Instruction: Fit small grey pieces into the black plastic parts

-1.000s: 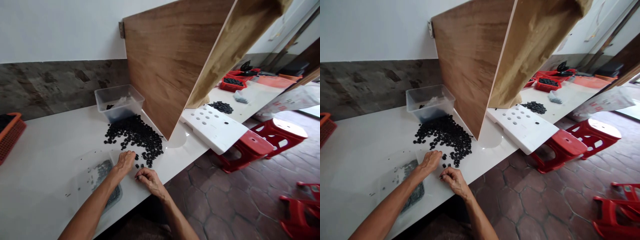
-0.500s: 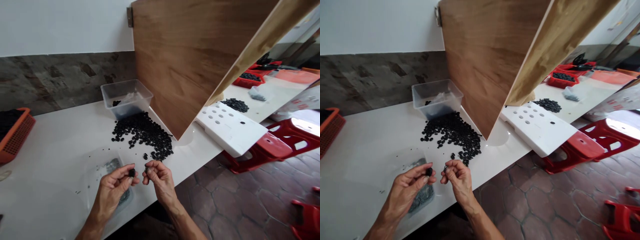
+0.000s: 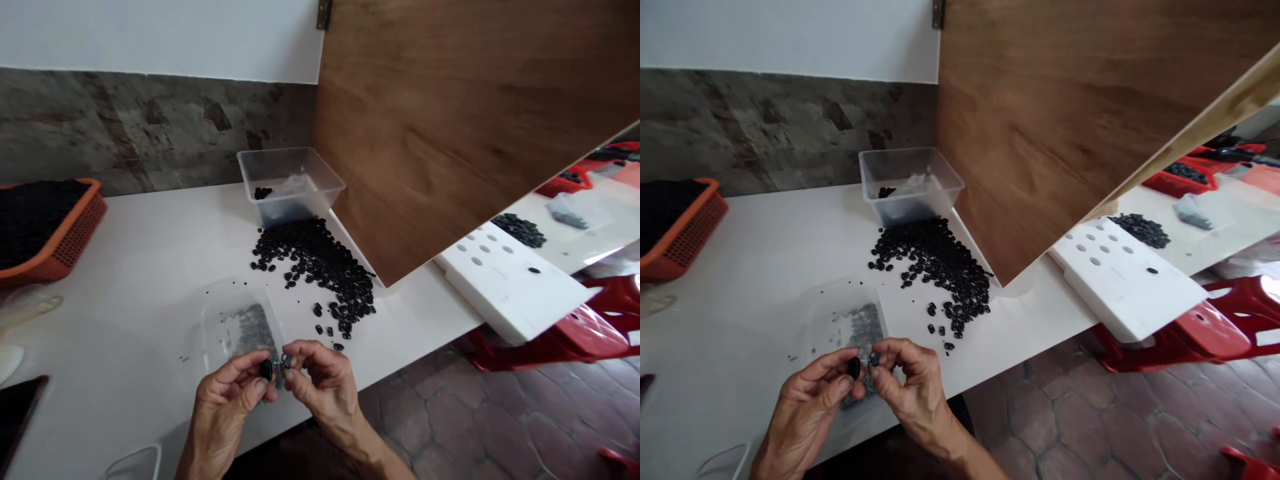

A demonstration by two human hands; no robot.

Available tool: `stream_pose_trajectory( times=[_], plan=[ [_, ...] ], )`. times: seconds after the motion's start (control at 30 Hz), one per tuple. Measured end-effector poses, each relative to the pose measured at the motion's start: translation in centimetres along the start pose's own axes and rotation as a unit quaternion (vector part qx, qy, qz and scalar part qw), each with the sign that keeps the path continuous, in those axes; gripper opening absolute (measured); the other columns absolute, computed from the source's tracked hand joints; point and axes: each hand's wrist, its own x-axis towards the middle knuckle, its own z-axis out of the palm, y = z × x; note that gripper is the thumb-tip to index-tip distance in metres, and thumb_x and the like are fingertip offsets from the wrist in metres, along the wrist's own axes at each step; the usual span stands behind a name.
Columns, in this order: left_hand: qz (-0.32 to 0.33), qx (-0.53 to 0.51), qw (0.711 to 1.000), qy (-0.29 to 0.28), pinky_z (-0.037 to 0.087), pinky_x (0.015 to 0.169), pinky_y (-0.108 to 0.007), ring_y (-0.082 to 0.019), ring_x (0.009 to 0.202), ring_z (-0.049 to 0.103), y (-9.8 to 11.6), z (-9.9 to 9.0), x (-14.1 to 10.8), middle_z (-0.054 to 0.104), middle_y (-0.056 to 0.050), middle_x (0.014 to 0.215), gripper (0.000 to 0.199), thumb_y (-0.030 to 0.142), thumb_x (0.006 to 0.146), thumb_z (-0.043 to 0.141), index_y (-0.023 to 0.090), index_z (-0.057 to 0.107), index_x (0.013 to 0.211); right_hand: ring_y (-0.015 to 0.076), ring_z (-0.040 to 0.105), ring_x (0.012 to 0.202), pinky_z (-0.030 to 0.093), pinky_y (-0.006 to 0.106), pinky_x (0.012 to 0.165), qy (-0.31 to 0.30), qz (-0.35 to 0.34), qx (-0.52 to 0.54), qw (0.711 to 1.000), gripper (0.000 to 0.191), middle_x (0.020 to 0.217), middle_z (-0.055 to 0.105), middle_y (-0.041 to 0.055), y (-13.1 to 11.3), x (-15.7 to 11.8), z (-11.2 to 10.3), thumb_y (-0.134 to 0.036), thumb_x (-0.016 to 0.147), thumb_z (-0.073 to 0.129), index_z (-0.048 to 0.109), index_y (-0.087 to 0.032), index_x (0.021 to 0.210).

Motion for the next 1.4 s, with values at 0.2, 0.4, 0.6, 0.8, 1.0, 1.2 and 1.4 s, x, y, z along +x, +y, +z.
stream_pose_trajectory(
  times=[0.2,0.4,0.6,0.8,1.0,1.2,1.4],
  plan=[
    [0.022,0.034,0.998,0.048,0.057,0.063,-0.025,-0.015,0.058,0.067,-0.8,-1.4,-0.4,0.073,-0.004,0.068,0.031,0.023,0.064,0.082,0.026,0.078,0.095,0.0159,0.058,0.070,0.047,0.027,0.067,-0.025,-0.022,-0.057,0.998,0.022,0.077,0.062,0.0024,0.4,0.3,0.4,-0.021,0.083,0.065,0.069,-0.023,0.104],
    [0.025,0.040,0.998,0.048,0.057,0.061,-0.024,-0.014,0.055,0.066,-0.8,-1.7,-0.4,0.072,-0.003,0.062,0.029,0.024,0.065,0.081,0.026,0.078,0.094,0.0151,0.058,0.068,0.047,0.027,0.065,-0.036,-0.015,-0.067,0.997,0.022,0.075,0.062,0.0018,0.7,0.3,0.8,-0.021,0.083,0.065,0.070,-0.023,0.104],
    [0.004,0.000,0.997,0.072,0.055,0.060,-0.024,-0.014,0.052,0.063,-0.8,-1.4,-0.5,0.069,-0.003,0.056,0.029,0.030,0.061,0.083,0.023,0.079,0.089,0.0158,0.059,0.070,0.049,0.028,0.066,-0.030,0.003,-0.053,0.998,0.022,0.077,0.062,0.0035,0.8,0.6,1.1,-0.023,0.081,0.067,0.070,-0.022,0.103],
    [-0.014,0.001,1.000,0.027,0.052,0.057,-0.024,-0.013,0.052,0.061,-1.2,-1.0,-0.5,0.070,-0.003,0.059,0.021,0.029,0.064,0.082,0.022,0.080,0.083,0.0118,0.053,0.059,0.047,0.025,0.057,-0.044,0.076,0.083,0.993,0.024,0.070,0.058,0.0014,1.3,0.7,1.9,-0.034,0.078,0.072,0.070,-0.019,0.098],
    [-0.014,0.021,0.998,0.065,0.050,0.054,-0.022,-0.013,0.052,0.061,-2.0,-1.6,-0.6,0.070,-0.004,0.056,0.019,0.032,0.068,0.079,0.021,0.080,0.084,0.0118,0.053,0.061,0.045,0.024,0.059,-0.013,0.071,0.041,0.997,0.020,0.069,0.060,0.0009,1.4,0.5,1.5,-0.026,0.077,0.072,0.072,-0.021,0.096],
    [0.022,0.074,0.996,0.050,0.052,0.054,-0.024,-0.016,0.054,0.063,-1.7,-1.9,-0.3,0.071,-0.006,0.059,0.020,0.037,0.069,0.076,0.021,0.080,0.081,0.0133,0.057,0.062,0.048,0.027,0.061,-0.045,0.075,0.069,0.994,0.020,0.070,0.060,0.0013,2.1,0.2,2.0,-0.028,0.078,0.072,0.071,-0.020,0.096],
    [-0.061,0.143,0.982,0.109,0.052,0.043,-0.032,-0.023,0.047,0.064,-1.7,-3.2,-1.2,0.071,-0.001,0.054,0.022,0.046,0.054,0.080,0.033,0.079,0.072,0.0078,0.051,0.050,0.041,0.019,0.047,0.005,0.104,0.178,0.979,0.027,0.063,0.057,-0.0011,1.2,-0.1,0.5,-0.031,0.068,0.079,0.072,-0.018,0.090]
  ],
)
